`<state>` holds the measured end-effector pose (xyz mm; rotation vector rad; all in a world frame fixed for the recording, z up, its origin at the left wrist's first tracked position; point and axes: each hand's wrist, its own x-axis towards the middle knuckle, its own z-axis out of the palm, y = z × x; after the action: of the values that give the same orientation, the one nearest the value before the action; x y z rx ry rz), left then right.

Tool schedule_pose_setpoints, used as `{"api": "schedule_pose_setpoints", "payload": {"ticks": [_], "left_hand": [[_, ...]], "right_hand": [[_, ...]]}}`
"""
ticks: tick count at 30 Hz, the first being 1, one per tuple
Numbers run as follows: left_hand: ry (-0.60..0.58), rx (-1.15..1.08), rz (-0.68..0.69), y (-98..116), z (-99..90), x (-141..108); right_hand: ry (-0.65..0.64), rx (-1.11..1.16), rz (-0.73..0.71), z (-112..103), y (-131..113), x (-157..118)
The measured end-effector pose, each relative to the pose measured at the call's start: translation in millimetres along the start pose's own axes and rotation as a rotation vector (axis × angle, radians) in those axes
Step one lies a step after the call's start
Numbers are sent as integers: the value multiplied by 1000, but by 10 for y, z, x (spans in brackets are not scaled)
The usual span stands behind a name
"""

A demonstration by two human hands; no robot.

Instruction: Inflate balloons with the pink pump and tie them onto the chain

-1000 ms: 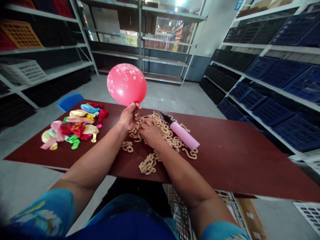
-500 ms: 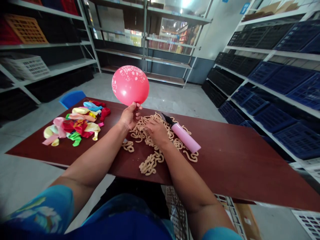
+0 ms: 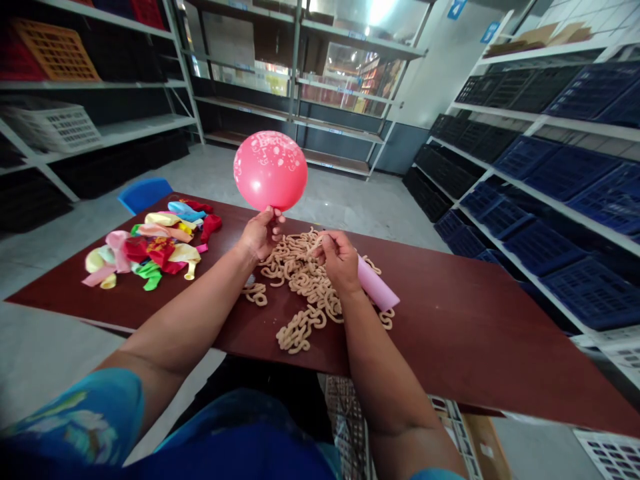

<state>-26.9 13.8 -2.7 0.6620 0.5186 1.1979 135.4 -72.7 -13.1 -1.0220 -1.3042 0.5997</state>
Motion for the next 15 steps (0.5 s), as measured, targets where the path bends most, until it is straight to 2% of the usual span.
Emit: {"api": "schedule_pose_setpoints", "payload": {"ticks": [3, 8, 10, 12, 15], "left_hand": [[-52, -6, -57, 11, 35, -47], [-318, 63, -265, -21, 98, -157], [-378, 104, -311, -60, 108, -179], [-388, 122, -301, -98, 114, -185], [-361, 106, -258, -129, 129, -185]], "right_hand": [[-9, 266, 40, 0, -114, -1], [-123, 464, -5, -87, -267, -8], [-114, 461, -57, -125, -289, -5], [-37, 398, -139, -150, -297, 0], [50, 88, -278, -164, -299, 2]]}}
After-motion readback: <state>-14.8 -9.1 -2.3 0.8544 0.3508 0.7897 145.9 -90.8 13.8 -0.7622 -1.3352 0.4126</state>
